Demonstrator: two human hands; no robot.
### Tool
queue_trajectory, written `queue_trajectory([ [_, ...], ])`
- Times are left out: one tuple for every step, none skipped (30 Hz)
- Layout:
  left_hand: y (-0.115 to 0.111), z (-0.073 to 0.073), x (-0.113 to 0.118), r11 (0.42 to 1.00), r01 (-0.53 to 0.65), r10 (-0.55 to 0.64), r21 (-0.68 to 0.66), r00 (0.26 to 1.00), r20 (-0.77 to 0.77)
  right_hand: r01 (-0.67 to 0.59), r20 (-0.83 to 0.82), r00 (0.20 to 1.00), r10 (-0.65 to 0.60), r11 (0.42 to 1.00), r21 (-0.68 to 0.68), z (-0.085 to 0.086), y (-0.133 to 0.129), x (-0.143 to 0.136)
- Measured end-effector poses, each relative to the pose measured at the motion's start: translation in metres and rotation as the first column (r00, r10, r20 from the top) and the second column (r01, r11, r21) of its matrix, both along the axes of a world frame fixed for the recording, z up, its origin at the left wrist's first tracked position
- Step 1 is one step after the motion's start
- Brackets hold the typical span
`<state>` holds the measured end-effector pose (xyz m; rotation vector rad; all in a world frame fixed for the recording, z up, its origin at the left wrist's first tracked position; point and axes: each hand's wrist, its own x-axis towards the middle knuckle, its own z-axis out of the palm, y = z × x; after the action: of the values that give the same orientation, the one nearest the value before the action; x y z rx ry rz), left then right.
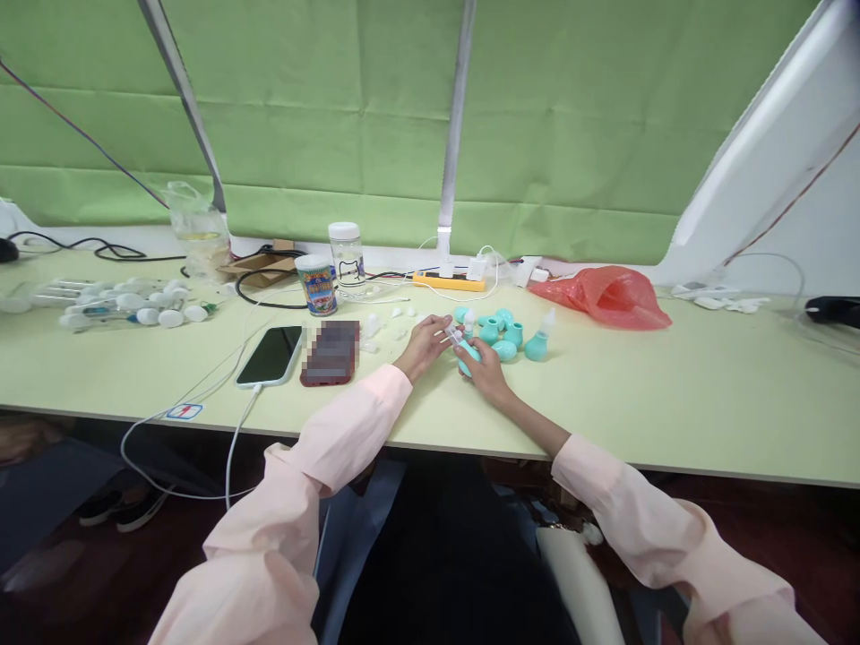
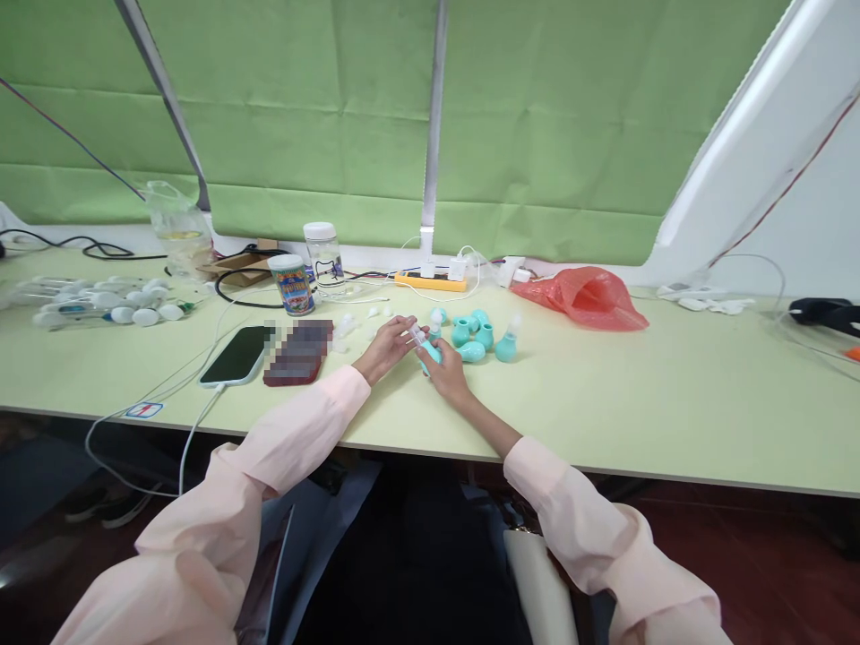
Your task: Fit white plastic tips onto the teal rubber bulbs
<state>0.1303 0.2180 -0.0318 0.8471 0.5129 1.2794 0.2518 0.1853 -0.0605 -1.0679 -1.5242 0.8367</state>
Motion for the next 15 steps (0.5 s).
queue_trajectory([
  [0.0000,-0.0005,0.0000,1.000,-0.010,0.010,0.001,1.000,-0.002,0.019,0.027,0.999,-0.019,1.000,0.017,0.0000,-0.0006,0.0001],
  [0.0001,-0.0013,0.0002,1.000,-0.020,0.020,0.002,1.000,-0.006,0.044,0.060,0.997,-0.046,0.998,0.037,0.0001,-0.0014,0.0000],
  [0.0004,-0.0022,0.0004,1.000,-0.029,0.029,0.000,1.000,-0.009,0.072,0.096,0.992,-0.078,0.996,0.060,0.0004,-0.0023,-0.0002],
  [0.0007,-0.0032,0.0007,0.999,-0.039,0.039,-0.004,0.999,-0.011,0.104,0.136,0.984,-0.115,0.991,0.087,0.0007,-0.0033,-0.0006],
  [0.0011,-0.0042,0.0011,0.999,-0.049,0.049,-0.008,0.999,-0.010,0.135,0.176,0.972,-0.154,0.984,0.119,0.0010,-0.0043,-0.0010],
  [0.0016,-0.0051,0.0015,0.998,-0.059,0.059,-0.015,0.998,-0.006,0.160,0.215,0.958,-0.190,0.976,0.150,0.0013,-0.0051,-0.0015],
  [0.0022,-0.0060,0.0019,0.997,-0.068,0.068,-0.021,0.998,0.002,0.176,0.251,0.943,-0.216,0.969,0.174,0.0014,-0.0059,-0.0020],
  [0.0027,-0.0067,0.0021,0.997,-0.075,0.075,-0.027,0.997,0.010,0.183,0.283,0.931,-0.232,0.965,0.189,0.0015,-0.0066,-0.0025],
  [0.0033,-0.0073,0.0022,0.996,-0.082,0.083,-0.034,0.996,0.017,0.185,0.311,0.919,-0.241,0.962,0.199,0.0015,-0.0071,-0.0029],
  [0.0038,-0.0078,0.0022,0.995,-0.087,0.088,-0.040,0.996,0.021,0.185,0.337,0.909,-0.247,0.961,0.206,0.0015,-0.0074,-0.0033],
  [0.0041,-0.0081,0.0020,0.995,-0.090,0.091,-0.046,0.996,0.022,0.183,0.362,0.898,-0.251,0.960,0.212,0.0014,-0.0076,-0.0036],
  [0.0043,-0.0083,0.0018,0.994,-0.094,0.095,-0.052,0.995,0.021,0.183,0.386,0.885,-0.259,0.958,0.221,0.0014,-0.0077,-0.0039],
  [0.0042,-0.0084,0.0016,0.994,-0.098,0.100,-0.057,0.995,0.022,0.186,0.412,0.870,-0.270,0.954,0.234,0.0015,-0.0078,-0.0043],
  [0.0039,-0.0082,0.0014,0.993,-0.103,0.105,-0.060,0.994,0.024,0.191,0.440,0.851,-0.287,0.950,0.249,0.0016,-0.0080,-0.0047],
  [0.0033,-0.0079,0.0014,0.992,-0.109,0.111,-0.063,0.993,0.028,0.198,0.469,0.829,-0.305,0.944,0.263,0.0018,-0.0081,-0.0052],
])
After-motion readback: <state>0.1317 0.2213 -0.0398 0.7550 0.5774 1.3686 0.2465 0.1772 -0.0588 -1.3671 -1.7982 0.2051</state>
